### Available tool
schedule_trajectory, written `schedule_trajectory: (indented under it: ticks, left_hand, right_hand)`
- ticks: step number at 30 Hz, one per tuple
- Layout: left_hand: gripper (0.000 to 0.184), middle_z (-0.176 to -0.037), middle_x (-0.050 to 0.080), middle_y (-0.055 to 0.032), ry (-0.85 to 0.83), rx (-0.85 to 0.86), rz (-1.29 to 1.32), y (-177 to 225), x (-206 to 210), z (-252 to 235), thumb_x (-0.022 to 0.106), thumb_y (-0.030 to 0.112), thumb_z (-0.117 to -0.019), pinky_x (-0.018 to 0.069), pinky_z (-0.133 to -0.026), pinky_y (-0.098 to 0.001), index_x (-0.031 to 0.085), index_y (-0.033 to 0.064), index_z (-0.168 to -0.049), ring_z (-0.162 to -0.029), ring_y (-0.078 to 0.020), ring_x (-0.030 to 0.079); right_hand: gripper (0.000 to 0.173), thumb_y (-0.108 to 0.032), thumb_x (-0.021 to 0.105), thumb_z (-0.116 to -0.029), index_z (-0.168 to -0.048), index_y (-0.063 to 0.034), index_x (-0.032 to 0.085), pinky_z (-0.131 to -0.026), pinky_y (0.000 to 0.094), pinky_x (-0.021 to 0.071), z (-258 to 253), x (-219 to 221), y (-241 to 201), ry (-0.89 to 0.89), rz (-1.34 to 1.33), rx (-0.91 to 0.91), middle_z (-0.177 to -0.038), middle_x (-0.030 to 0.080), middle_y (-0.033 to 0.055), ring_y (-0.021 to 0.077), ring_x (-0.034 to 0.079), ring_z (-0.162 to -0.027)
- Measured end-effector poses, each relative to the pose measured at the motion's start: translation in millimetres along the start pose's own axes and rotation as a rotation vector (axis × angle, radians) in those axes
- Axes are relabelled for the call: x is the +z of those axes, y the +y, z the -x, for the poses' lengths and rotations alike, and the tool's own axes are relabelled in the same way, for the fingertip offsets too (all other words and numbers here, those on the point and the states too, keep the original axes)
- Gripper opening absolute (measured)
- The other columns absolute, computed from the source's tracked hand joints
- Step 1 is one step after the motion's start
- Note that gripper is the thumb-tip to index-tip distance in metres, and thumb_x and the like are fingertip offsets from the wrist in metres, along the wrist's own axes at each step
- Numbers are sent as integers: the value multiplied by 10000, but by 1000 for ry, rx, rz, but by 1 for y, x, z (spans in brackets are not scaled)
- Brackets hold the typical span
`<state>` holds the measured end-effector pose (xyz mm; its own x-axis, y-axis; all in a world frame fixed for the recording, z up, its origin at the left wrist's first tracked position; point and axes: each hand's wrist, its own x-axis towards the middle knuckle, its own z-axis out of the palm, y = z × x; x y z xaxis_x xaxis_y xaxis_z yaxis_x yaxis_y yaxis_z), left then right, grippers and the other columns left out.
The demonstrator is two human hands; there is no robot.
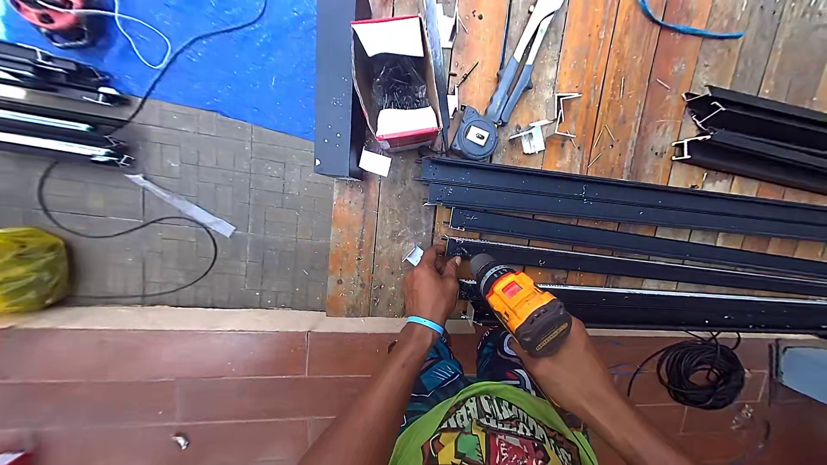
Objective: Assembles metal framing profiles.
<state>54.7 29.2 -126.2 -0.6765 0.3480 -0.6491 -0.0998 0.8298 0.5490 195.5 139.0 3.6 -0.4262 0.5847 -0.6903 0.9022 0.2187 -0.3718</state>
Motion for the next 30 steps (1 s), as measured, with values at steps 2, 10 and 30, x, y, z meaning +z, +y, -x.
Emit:
schedule_trajectory:
  ticks: [2, 10, 30]
  left_hand:
    - [299, -795, 727, 7, -10, -14, 22, -2, 0, -3, 724, 361, -981, 578, -663, -491, 690, 164, -1203, -682, -187, 691]
    - [202, -813, 745, -7, -40, -125, 265, 0, 3, -15, 799, 209, -920, 614, -656, -425, 686, 111, -1056, -691, -155, 715]
    - [229, -819, 753, -22, -59, -185, 285, 4, -1, -14, 809, 224, -897, 588, -702, -482, 692, 115, -1060, -740, -189, 720]
  right_hand:
    - [465, -414, 768, -735, -1123, -164, 705, -866, 315, 582, 1, 2, 0, 5, -27, 8, -961, 733, -52, 42, 697, -952]
    - [492, -473, 774, -742, -1156, -211, 720, -859, 406, 571, -5, -8, -21, -78, 128, 59, -972, 732, -30, 110, 696, -968]
    - [473, -441, 787, -748, -1149, -197, 723, -842, 504, 551, -19, -25, -55, -204, 394, 106, -990, 730, 35, 221, 696, -989]
